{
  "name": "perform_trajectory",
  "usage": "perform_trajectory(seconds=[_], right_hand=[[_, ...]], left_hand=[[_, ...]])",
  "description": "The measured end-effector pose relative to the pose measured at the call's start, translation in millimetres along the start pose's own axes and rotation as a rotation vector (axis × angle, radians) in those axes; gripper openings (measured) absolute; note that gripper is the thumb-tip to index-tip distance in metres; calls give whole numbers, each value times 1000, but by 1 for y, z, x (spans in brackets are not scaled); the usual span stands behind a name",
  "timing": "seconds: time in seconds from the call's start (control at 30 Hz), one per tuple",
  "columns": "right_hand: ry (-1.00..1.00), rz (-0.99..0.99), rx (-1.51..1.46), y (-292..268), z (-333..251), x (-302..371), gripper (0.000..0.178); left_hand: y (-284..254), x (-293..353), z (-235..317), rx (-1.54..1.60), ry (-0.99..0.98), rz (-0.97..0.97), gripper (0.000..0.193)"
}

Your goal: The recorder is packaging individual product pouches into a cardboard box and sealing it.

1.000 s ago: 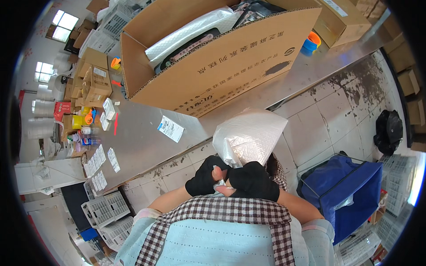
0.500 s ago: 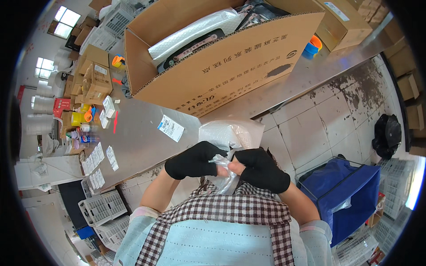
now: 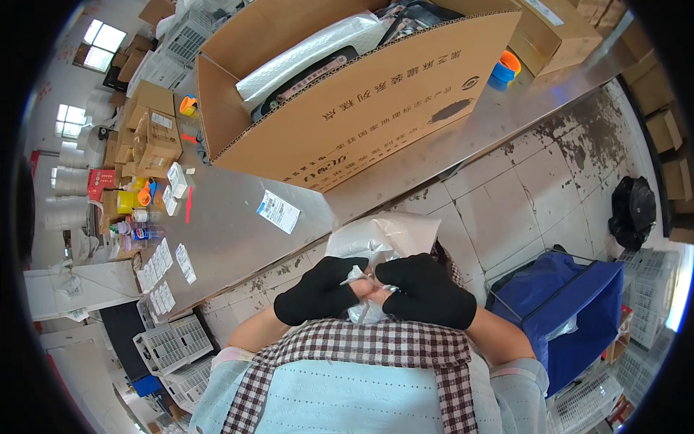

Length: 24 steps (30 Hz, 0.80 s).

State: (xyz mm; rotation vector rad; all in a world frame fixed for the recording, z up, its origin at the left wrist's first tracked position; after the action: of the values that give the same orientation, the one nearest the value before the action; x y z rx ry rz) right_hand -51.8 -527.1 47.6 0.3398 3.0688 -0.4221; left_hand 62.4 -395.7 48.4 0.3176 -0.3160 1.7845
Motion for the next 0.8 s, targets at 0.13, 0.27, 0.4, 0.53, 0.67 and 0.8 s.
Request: perform_trajectory(seconds=[0.13, 0.27, 0.4, 0.53, 0.67, 0.8], right_hand=[[-124, 100, -252, 7, -10, -2, 13], [-259, 268, -196, 6, -9, -1, 17], [-247, 246, -245, 6, -5, 5, 16], [-315, 251, -282, 10, 3, 6, 14], [-298, 231, -333, 12, 3, 7, 14], [-265, 229, -368, 14, 7, 10, 13]], left_hand=[[13, 0, -1, 240, 55, 62, 25], [28, -6, -17, 540, 48, 129, 28], [33, -3, -28, 685, -47, 129, 35], [36, -4, -30, 801, -92, 134, 44], [41, -4, -29, 869, -75, 165, 49], [43, -9, -61, 974, -93, 95, 44]])
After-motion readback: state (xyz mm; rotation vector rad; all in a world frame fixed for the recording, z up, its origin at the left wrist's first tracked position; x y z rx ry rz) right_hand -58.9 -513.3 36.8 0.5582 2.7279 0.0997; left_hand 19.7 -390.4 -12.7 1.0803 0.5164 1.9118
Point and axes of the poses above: each hand's wrist, its own x-axis away from the middle knuckle, its own y-axis out of the palm, z = x × y, the point moved 3 cm from there along -x, towards the middle knuckle, and after that the axes turned 9 degrees about z, right-handed, at the moved point
